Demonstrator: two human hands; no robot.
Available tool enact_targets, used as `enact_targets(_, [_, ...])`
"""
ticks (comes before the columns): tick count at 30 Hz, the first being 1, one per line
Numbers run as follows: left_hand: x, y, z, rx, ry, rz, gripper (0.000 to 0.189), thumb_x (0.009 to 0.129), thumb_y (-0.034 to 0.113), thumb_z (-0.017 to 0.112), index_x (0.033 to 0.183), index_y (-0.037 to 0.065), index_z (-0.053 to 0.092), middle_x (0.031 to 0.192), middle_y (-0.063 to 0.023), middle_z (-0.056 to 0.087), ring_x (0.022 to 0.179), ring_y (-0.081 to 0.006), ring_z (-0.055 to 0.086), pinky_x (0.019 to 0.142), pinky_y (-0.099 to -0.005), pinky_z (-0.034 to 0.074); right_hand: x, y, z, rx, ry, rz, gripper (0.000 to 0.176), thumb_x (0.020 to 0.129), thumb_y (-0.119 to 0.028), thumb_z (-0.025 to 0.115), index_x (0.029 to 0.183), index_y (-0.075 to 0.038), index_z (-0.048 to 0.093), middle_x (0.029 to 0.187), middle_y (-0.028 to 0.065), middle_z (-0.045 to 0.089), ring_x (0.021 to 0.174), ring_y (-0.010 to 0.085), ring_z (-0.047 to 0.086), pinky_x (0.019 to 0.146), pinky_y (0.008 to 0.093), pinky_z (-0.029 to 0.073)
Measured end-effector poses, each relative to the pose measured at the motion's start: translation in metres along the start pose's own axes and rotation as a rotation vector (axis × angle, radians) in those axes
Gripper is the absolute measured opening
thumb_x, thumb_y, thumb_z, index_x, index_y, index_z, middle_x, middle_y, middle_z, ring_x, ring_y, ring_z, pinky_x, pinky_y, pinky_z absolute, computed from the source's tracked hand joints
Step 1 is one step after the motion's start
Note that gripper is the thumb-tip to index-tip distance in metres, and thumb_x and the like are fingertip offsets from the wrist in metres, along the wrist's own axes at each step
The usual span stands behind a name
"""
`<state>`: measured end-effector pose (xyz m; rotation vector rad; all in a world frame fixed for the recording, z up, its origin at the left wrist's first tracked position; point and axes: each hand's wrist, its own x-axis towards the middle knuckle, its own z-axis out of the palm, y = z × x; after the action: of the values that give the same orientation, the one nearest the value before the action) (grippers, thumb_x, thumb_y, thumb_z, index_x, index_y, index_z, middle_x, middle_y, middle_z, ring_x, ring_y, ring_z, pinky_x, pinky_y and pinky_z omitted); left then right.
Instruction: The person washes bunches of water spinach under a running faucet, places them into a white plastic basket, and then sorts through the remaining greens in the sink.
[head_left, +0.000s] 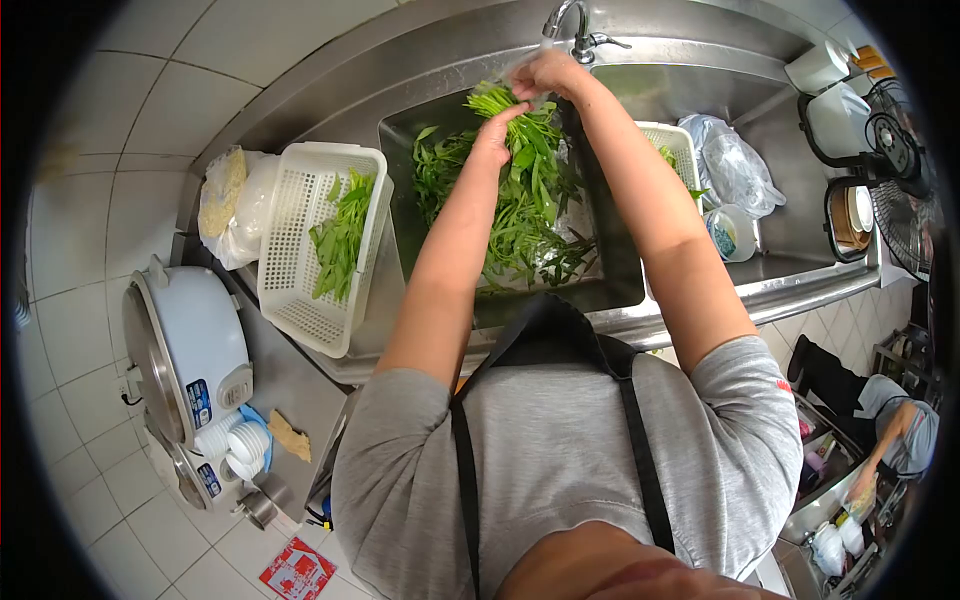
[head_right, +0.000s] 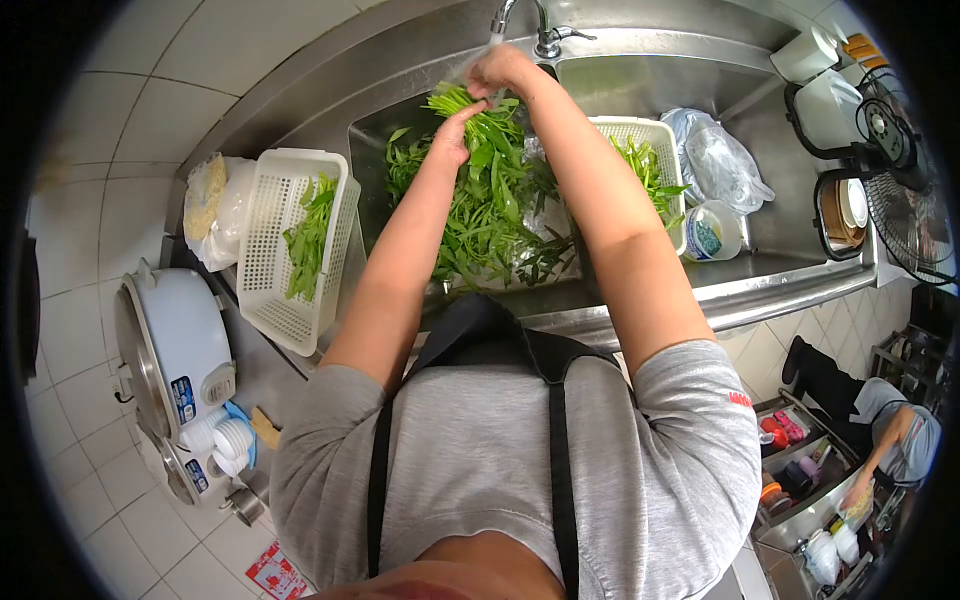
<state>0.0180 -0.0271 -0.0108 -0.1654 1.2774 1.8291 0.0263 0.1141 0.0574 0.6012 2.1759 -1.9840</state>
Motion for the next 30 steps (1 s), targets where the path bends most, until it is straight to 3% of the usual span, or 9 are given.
enact_targets(3, [0.028, -0.01, -0.015, -0.038, 0.003, 0.041, 0.043, 0.071, 0.02, 0.063, 0.109, 0.004, 0.051, 0.106, -0.0086, 0.054, 0.09, -0.0225, 0.056, 0.079, -0.0379, 0.046, -0.011, -0.005, -0.008, -0.04, -0.122, -0.065, 0.018, 0.077, 0.0, 0.053, 0.094, 0.007, 0.057, 0.076, 0.0168, 0.061, 0.064, 0.0227, 0.062, 0.058, 0.0291, 0.054])
enact_targets(5, [0.042, -0.01, -0.018, -0.043, -0.004, 0.115, 0.044, 0.07, 0.019, 0.063, 0.109, 0.002, 0.05, 0.105, -0.0095, 0.053, 0.092, -0.0227, 0.055, 0.078, -0.0381, 0.046, -0.01, -0.002, -0.012, 0.275, -0.128, -0.082, 0.018, 0.077, 0.0, 0.053, 0.093, 0.006, 0.057, 0.073, 0.0157, 0.061, 0.06, 0.022, 0.062, 0.056, 0.0281, 0.054])
enact_targets(12, [0.031, 0.018, 0.016, 0.119, 0.03, 0.134, 0.05, 0.07, 0.027, 0.065, 0.11, 0.002, 0.049, 0.104, -0.0092, 0.054, 0.097, -0.0198, 0.052, 0.08, -0.0374, 0.045, -0.022, -0.004, -0.019, 0.049, -0.016, -0.096, 0.017, 0.079, -0.004, 0.056, 0.093, 0.006, 0.056, 0.076, 0.0147, 0.061, 0.066, 0.0198, 0.063, 0.06, 0.0271, 0.054])
enact_targets(14, [0.049, 0.016, 0.011, 0.083, -0.042, 0.143, 0.053, 0.069, 0.03, 0.067, 0.111, 0.002, 0.049, 0.1, -0.0091, 0.056, 0.099, -0.0185, 0.051, 0.08, -0.0368, 0.044, -0.026, -0.001, -0.023, 0.314, -0.17, -0.167, 0.019, 0.079, -0.006, 0.057, 0.092, 0.007, 0.056, 0.077, 0.0135, 0.061, 0.068, 0.0195, 0.063, 0.063, 0.0273, 0.054])
enact_targets(16, [0.038, 0.02, 0.019, 0.378, 0.002, 0.21, 0.055, 0.068, 0.03, 0.069, 0.11, 0.001, 0.049, 0.1, -0.0103, 0.057, 0.102, -0.0193, 0.05, 0.084, -0.0376, 0.041, -0.012, 0.013, -0.023, 0.281, -0.093, -0.218, 0.023, 0.078, -0.012, 0.061, 0.093, 0.005, 0.057, 0.076, 0.0116, 0.061, 0.063, 0.0175, 0.061, 0.06, 0.0262, 0.052])
enact_targets(18, [0.053, 0.014, 0.006, 0.446, 0.042, 0.177, 0.058, 0.066, 0.032, 0.07, 0.111, 0.001, 0.048, 0.105, -0.0116, 0.055, 0.107, -0.0214, 0.047, 0.089, -0.0401, 0.035, 0.001, 0.026, -0.023, -0.387, 0.413, -0.428, 0.027, 0.075, -0.019, 0.065, 0.091, 0.002, 0.059, 0.07, 0.0074, 0.06, 0.056, 0.0138, 0.056, 0.052, 0.0242, 0.046])
enact_targets(22, [-0.021, 0.035, 0.036, 0.592, 0.077, 0.113, 0.06, 0.066, 0.026, 0.072, 0.113, 0.0, 0.047, 0.109, -0.0129, 0.052, 0.1, -0.0225, 0.051, 0.081, -0.0401, 0.042, -0.012, 0.029, -0.019, -0.333, 0.181, -0.199, 0.026, 0.072, -0.023, 0.068, 0.085, -0.001, 0.061, 0.064, 0.0023, 0.056, 0.051, 0.0098, 0.047, 0.047, 0.0223, 0.037])
enact_targets(24, [-0.005, 0.023, 0.011, 0.335, -0.131, 0.15, 0.059, 0.066, 0.024, 0.073, 0.113, 0.0, 0.047, 0.11, -0.0138, 0.05, 0.097, -0.0224, 0.053, 0.077, -0.0395, 0.045, -0.018, 0.03, -0.019, 0.072, 0.018, -0.149, 0.022, 0.072, -0.023, 0.068, 0.08, -0.003, 0.062, 0.06, -0.0016, 0.052, 0.047, 0.0077, 0.042, 0.045, 0.0209, 0.032])
enact_targets(30, [-0.011, 0.02, -0.005, 0.208, 0.039, 0.179, 0.053, 0.066, 0.026, 0.073, 0.11, 0.004, 0.05, 0.106, -0.0114, 0.053, 0.096, -0.0216, 0.053, 0.079, -0.0403, 0.043, -0.014, 0.039, -0.005, 0.119, 0.101, -0.248, 0.022, 0.075, -0.024, 0.065, 0.082, -0.003, 0.061, 0.066, -0.0007, 0.055, 0.055, 0.0078, 0.046, 0.048, 0.0226, 0.036])
